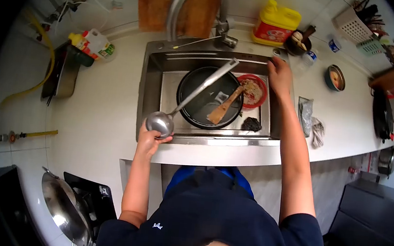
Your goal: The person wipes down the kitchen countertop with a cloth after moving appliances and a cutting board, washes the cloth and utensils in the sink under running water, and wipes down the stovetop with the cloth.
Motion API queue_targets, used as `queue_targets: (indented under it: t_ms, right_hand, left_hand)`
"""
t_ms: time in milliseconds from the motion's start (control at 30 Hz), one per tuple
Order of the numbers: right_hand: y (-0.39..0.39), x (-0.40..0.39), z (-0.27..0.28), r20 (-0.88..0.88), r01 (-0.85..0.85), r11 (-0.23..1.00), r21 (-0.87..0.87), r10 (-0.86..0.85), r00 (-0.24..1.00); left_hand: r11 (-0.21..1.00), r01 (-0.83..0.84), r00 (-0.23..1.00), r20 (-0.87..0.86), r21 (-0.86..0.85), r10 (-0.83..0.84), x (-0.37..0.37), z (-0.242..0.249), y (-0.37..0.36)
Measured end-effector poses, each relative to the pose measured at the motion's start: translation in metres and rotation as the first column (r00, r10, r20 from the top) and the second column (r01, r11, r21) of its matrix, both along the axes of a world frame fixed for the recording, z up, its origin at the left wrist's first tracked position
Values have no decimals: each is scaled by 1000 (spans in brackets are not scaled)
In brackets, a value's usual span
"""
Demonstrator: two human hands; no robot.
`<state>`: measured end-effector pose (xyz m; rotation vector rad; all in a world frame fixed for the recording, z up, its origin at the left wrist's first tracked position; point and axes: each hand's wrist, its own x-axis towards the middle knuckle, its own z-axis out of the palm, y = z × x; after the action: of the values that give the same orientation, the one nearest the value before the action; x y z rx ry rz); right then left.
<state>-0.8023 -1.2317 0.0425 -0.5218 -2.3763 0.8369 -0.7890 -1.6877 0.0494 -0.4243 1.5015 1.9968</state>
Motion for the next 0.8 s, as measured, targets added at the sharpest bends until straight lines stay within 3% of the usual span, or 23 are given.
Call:
queue_targets:
  t_ms: [100,200,300,333,367,433,533,633,800]
  right_hand:
    - [-44,-100,0,53,-126,982,-139,134,990]
    - [-69,-154,-13,140,-135,990,44,128,982]
    - [-71,-163,0,261,-178,980,-92,196,945]
    - [-59,-171,-10,282,-255,952,-170,295,913]
    - [-44,-177,-31,192,-335,917,-216,376,906]
    - [-36,-165,-36,121,-184,940,286,155,980]
    - [-22,-160,-35,263,-163,957,-241,227,938]
    - [-19,-172,-45,308,-240,952,-190,290,906]
    - [-8,-160,-51,139,-167,776,-608,311,940]
  left_hand:
    - [997,14,1000,29,-76,-12,-5,1,2]
    - [995,43,999,31,-88,-40,-8,4,0]
    - [997,44,999,35,-71,-41,-6,2,-6]
    - [997,43,999,34,-65,-41,-6,2,-7]
    - [997,42,999,30,-57,-41,-5,2,-8]
    - [998,30,999,30,-55,-28,-4,3,-8]
    - [998,31,999,30,-49,-30,-6,6,-10]
    - [997,56,998,29,-47,-54,-12,8,-11]
    - [995,69,997,44,-66,-66,-21,17,-13]
